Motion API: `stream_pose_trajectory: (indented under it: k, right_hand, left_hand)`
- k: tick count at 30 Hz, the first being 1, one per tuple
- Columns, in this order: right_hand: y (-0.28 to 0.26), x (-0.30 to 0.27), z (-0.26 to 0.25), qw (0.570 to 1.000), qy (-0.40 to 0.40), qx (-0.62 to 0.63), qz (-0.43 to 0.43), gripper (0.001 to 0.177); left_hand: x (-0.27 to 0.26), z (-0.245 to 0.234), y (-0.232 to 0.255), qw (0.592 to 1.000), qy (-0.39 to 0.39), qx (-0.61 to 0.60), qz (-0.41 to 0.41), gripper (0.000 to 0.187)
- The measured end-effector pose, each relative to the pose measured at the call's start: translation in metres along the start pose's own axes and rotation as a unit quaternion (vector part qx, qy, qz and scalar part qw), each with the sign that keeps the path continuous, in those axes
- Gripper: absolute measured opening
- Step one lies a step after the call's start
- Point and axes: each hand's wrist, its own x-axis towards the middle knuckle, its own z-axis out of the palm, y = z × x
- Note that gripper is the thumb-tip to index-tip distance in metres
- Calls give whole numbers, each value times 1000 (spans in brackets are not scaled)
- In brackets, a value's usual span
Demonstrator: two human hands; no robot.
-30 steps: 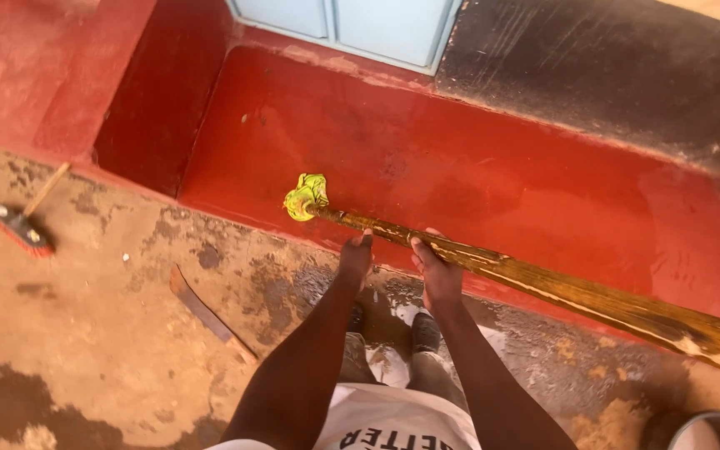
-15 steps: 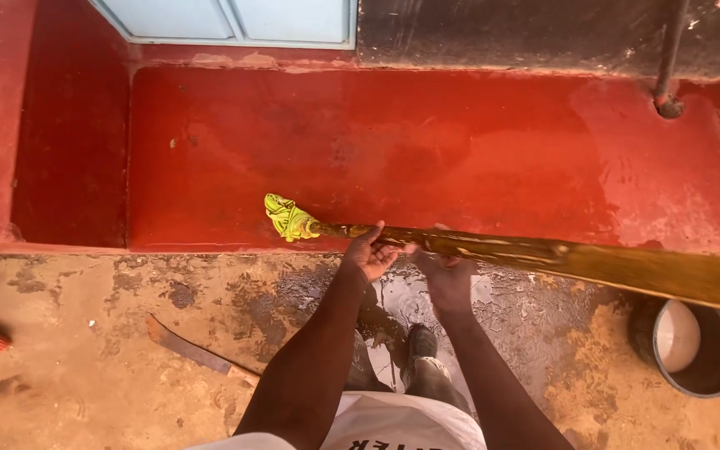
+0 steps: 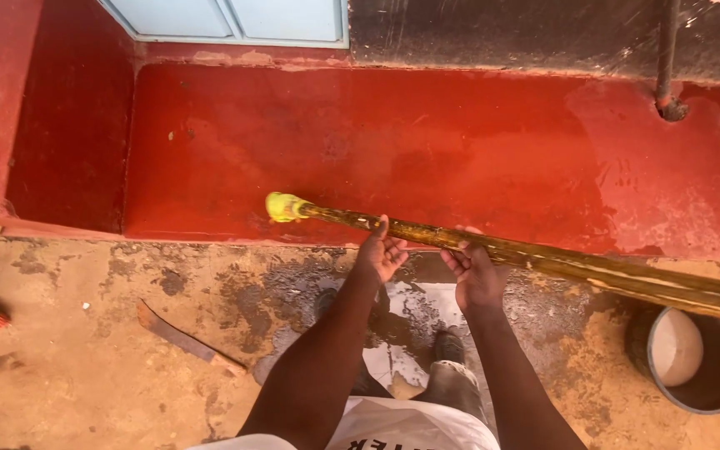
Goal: Mop the red-painted ledge and floor area using a rag on a stick, then rinse the rag in a bucket.
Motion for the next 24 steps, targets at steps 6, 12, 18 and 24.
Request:
stream_pose_trajectory:
  k: [6, 12, 18, 24]
  right_hand:
    - [-55, 29, -79, 995, -46, 92, -6, 36]
    - [-77, 42, -127, 992, -102, -7, 68, 48]
    - [-72, 48, -179, 987, -29, -1, 158, 31]
    - [-102, 25, -205, 991, 33, 57, 115, 27]
  left_hand:
    - [61, 40, -55, 983, -72, -167, 32, 43]
    - [-63, 154, -140, 976, -134, -152, 79, 19]
    - [-34, 153, -247, 961, -213, -68, 162, 30]
    - [-106, 147, -250, 989, -23, -12, 148, 84]
